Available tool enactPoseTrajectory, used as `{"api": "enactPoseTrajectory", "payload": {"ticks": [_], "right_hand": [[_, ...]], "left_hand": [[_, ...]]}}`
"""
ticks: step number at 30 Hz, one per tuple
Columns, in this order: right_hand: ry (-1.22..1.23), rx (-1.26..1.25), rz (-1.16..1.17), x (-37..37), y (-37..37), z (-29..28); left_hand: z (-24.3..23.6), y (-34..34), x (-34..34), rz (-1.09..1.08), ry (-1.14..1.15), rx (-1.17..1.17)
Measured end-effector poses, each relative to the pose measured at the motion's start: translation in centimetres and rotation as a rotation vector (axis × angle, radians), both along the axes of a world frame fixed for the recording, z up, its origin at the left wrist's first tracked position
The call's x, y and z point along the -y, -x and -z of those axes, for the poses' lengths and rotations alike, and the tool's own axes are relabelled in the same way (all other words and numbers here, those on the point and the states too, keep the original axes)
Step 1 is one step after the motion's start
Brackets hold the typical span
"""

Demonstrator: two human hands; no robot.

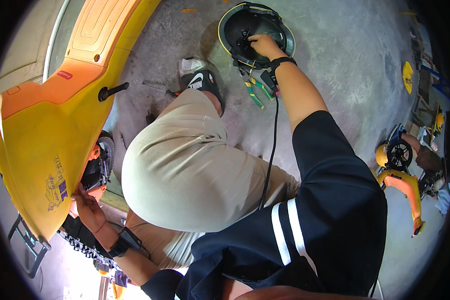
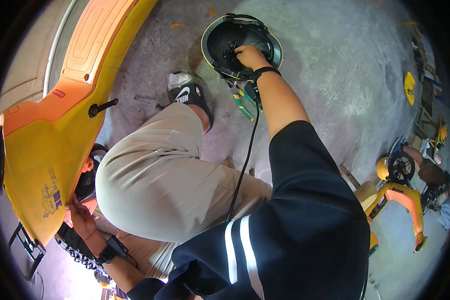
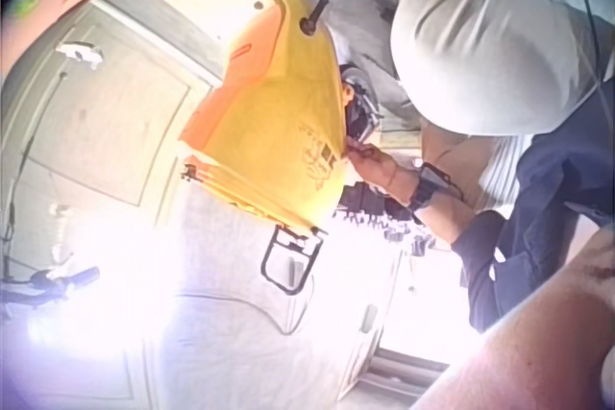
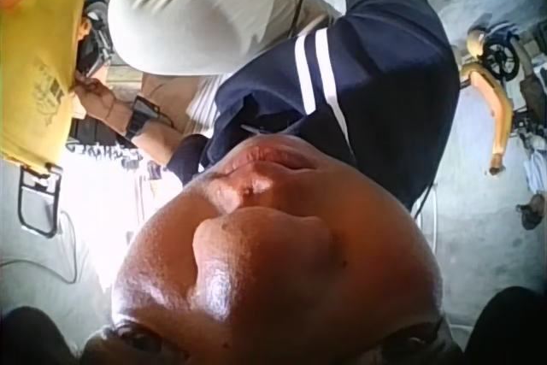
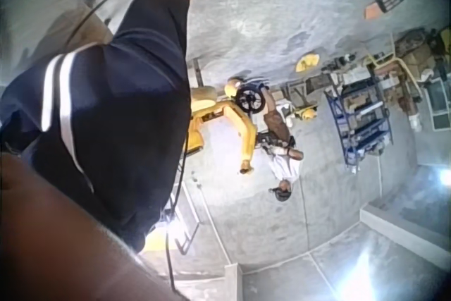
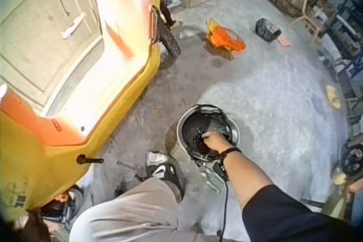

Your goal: The recorder uses a screwdriver and power drill to remove and install panels on a yellow motorcycle.

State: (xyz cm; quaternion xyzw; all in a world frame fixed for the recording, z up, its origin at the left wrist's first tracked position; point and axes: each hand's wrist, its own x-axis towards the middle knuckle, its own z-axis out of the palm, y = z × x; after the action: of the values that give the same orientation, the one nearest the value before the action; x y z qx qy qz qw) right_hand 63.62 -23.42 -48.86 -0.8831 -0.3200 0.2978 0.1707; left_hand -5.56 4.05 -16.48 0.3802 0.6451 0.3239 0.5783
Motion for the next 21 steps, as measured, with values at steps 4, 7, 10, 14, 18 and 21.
{"api": "enactPoseTrajectory", "payload": {"ticks": [4,7,10,14,18,21], "right_hand": [[0.113,0.088,0.111,-1.4,2.2,-3.4],[0.124,0.203,0.020,-1.6,2.3,-3.3],[0.162,0.228,-0.032,-2.7,2.8,-2.8],[0.302,0.244,-0.045,-4.0,3.3,-3.2],[0.284,0.218,-0.097,-3.4,3.0,-4.3],[0.308,0.229,-0.194,-3.0,2.8,-4.7]], "left_hand": [[-0.1,-0.1,0.4,-0.033,-0.011,-0.016],[0.0,-0.1,0.3,-0.022,-0.014,-0.009],[-0.3,-0.2,0.4,-0.002,-0.004,0.006],[-0.3,-0.6,0.5,-0.019,-0.002,-0.042],[-0.5,-1.5,0.8,-0.027,-0.026,-0.067],[-0.4,-1.1,0.7,-0.033,-0.025,-0.035]]}}
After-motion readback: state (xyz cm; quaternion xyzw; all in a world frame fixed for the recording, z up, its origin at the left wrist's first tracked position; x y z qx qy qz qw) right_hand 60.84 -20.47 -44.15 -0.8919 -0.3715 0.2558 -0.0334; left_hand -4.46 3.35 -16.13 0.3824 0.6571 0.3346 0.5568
